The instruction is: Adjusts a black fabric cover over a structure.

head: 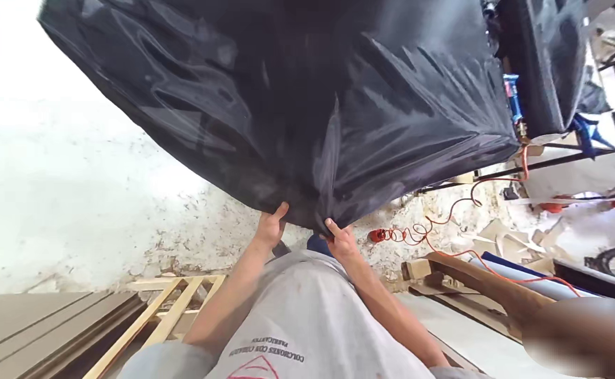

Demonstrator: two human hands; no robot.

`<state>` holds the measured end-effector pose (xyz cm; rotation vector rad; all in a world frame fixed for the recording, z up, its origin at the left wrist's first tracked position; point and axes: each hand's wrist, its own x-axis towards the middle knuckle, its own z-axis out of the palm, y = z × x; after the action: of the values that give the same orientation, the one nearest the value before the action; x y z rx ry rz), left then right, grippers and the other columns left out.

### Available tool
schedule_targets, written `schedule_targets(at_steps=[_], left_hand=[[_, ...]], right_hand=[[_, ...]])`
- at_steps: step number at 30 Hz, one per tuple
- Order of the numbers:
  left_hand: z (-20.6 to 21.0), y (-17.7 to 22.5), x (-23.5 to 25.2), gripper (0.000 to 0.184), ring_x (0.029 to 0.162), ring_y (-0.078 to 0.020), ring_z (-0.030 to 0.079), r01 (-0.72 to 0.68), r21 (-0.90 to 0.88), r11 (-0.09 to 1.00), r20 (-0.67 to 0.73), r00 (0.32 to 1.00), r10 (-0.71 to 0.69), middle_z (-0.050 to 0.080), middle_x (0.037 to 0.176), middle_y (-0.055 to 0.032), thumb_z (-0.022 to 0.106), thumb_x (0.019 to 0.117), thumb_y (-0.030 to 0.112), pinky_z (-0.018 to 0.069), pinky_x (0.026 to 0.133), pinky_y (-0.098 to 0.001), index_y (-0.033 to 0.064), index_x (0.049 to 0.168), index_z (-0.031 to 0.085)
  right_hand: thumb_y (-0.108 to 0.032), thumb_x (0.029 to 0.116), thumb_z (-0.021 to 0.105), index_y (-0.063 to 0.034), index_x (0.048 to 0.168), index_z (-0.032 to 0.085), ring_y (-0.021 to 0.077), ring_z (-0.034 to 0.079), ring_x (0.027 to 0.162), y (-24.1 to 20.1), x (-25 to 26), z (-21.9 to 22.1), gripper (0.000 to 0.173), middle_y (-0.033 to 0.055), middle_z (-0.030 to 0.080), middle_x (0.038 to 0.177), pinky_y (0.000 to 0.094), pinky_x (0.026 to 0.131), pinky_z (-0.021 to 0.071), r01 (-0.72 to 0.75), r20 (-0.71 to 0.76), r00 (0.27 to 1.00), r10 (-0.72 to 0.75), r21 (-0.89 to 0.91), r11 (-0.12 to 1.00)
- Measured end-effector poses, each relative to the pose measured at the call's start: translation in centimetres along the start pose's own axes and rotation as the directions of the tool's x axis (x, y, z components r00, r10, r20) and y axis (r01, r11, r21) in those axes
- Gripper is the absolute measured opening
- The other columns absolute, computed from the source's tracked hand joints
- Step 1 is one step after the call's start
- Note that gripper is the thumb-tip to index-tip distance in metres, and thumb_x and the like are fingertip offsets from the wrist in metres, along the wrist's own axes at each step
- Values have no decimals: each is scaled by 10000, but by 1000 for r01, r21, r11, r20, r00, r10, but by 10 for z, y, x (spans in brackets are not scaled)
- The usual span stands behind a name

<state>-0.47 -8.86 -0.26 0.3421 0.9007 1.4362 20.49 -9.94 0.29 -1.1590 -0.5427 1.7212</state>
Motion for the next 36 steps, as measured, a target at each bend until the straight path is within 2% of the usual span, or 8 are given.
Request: schedule_targets(at_steps=[5, 8, 12, 15, 19, 24, 30, 36], left_hand=[[-23, -19, -7, 228, 837, -159, 704, 277, 389, 879, -125, 961, -248, 707, 934, -62, 524, 1066, 191, 617, 816, -374, 1, 1180, 579], [-54, -20, -14, 384, 984, -282, 719, 198, 946, 257, -69, 897, -437, 736, 1056, -171, 514, 1070, 318, 558, 956, -527, 21, 1237, 691], [-31, 37, -44, 343, 940, -242, 738, -186, 982, 29, 186, 982, -32, 759, 1016, -118, 533, 1052, 323, 602, 883, -486, 76, 1139, 755], [15, 70, -28, 227, 1005, -220, 701, -516, 843, -152, 529, 744, 408, 749, 1023, -89, 634, 1013, 271, 562, 930, -418, 108, 1084, 775], [62, 73, 1, 370, 1363, -253, 553, -632, 623, -461, 782, 517, 348, 674, 1358, -66, 660, 990, 435, 382, 1171, -498, 166, 1236, 726], [55, 66, 34, 380, 1310, -258, 596, -674, 539, -505, 838, 490, 240, 693, 1312, -81, 680, 982, 419, 376, 1180, -515, 145, 1242, 723], [63, 101, 43, 257, 1177, -248, 659, -791, 472, -389, 873, 480, 83, 735, 1168, -65, 583, 1054, 303, 452, 1113, -475, 163, 1119, 789], [81, 115, 42, 250, 1009, -210, 730, -751, 452, -482, 871, 488, 56, 773, 1024, -42, 530, 1066, 219, 519, 1038, -436, 117, 1052, 758]], right_hand=[[-172, 1046, 559, 18, 1011, 664, 129, 653, 680, 4, -10, -46, 219, 48, 678, 755, 325, 699, 584, -167, 50, 975, 216, -475, 864], [-307, 1014, 586, -92, 1117, 756, 206, 723, 908, -12, -27, -73, 292, 78, 760, 971, 492, 869, 574, -36, 62, 959, 277, -941, 335], [-212, 998, 624, -79, 1094, 766, 121, 724, 874, -79, -48, -58, 217, 51, 759, 977, 349, 825, 619, 300, 269, 947, -174, -935, 187], [-182, 991, 643, -74, 1080, 767, 156, 701, 977, -138, -27, -22, 187, 86, 736, 1029, 331, 869, 599, 580, 526, 708, -472, -814, -39], [-298, 996, 674, -163, 1189, 748, 268, 628, 1218, -164, 10, 36, 247, 80, 705, 1239, 453, 1002, 532, 722, 791, 484, -375, -603, -339], [-352, 989, 653, -140, 1284, 675, 270, 592, 1292, -143, 56, 43, 364, 86, 667, 1326, 477, 1082, 469, 747, 877, 440, -193, -477, -464], [-196, 984, 634, -125, 1049, 752, 235, 701, 1065, -145, 78, 36, 152, 61, 750, 1063, 429, 991, 534, 777, 913, 340, -225, -407, -479], [-153, 974, 588, -113, 1043, 758, 225, 698, 1059, -168, 75, 42, 188, 55, 749, 1084, 419, 935, 552, 795, 860, 444, -251, -508, -332]])
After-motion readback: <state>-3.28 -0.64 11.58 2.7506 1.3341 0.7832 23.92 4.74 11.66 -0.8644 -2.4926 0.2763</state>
